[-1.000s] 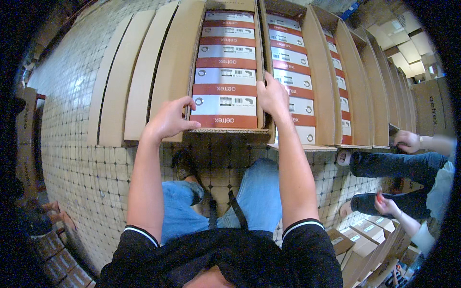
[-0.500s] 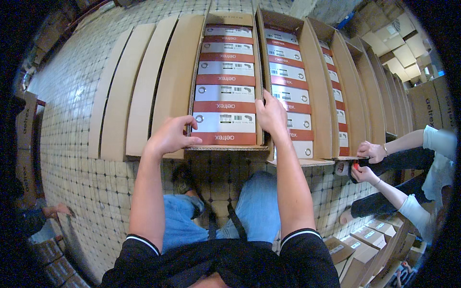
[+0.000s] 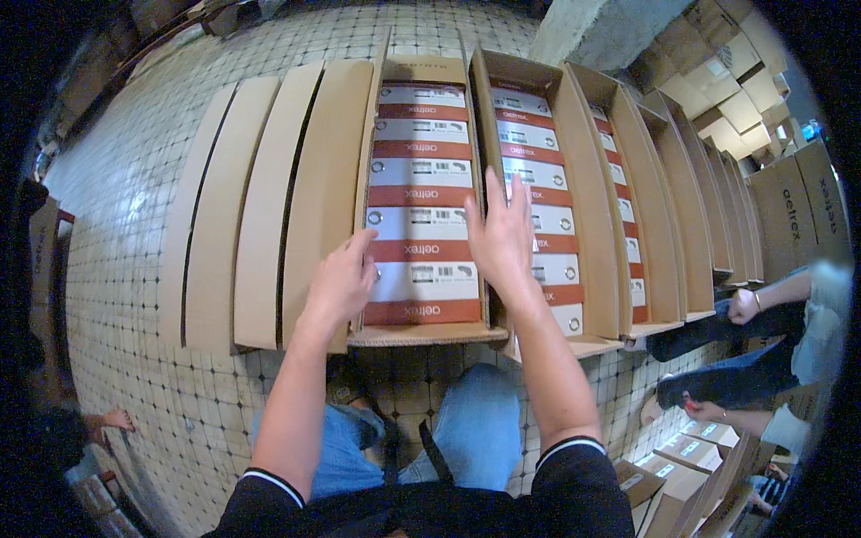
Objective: The person sits on the floor and places small product boxes into larger cardboard shipping boxes. They arrange the items neatly in rows and fold the flaps of the outer boxes to close them.
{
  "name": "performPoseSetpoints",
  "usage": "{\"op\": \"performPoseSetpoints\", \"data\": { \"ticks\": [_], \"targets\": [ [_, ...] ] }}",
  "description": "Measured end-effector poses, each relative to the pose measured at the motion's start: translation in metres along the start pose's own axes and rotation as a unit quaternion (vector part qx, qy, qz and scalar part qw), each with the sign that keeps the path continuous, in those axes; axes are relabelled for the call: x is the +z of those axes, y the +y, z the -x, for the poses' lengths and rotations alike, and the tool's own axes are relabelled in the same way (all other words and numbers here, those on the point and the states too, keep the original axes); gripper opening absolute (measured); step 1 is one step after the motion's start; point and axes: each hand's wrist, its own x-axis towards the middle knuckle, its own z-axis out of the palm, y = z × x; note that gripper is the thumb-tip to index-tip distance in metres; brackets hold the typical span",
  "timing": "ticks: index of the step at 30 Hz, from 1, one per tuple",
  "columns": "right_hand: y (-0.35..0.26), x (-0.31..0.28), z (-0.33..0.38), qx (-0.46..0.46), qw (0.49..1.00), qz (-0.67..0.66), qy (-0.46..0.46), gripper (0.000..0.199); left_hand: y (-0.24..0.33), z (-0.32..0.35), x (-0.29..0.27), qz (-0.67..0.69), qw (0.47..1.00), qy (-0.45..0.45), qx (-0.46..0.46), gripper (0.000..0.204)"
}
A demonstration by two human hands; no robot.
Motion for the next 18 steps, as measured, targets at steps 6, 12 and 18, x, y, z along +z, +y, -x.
{"op": "performPoseSetpoints", "data": {
  "ticks": [6,12,18],
  "targets": [
    [-0.021,0.115,-0.21,0.241,0.706,-0.65,-0.145,0.059,-0.016,-0.009,-0.014,0.035,0.996,-0.074,-0.028,0.027],
    [-0.012,0.265,-0.313,0.395,0.521,-0.756,0.013,0.066,-0.03,-0.006,-0.007,0.071,0.997,0.0,0.0,0.029],
    [-0.031,0.264,-0.384,0.351,0.465,-0.808,0.09,0.067,-0.035,-0.005,-0.003,0.081,0.996,0.022,0.01,0.033]
  ]
}}
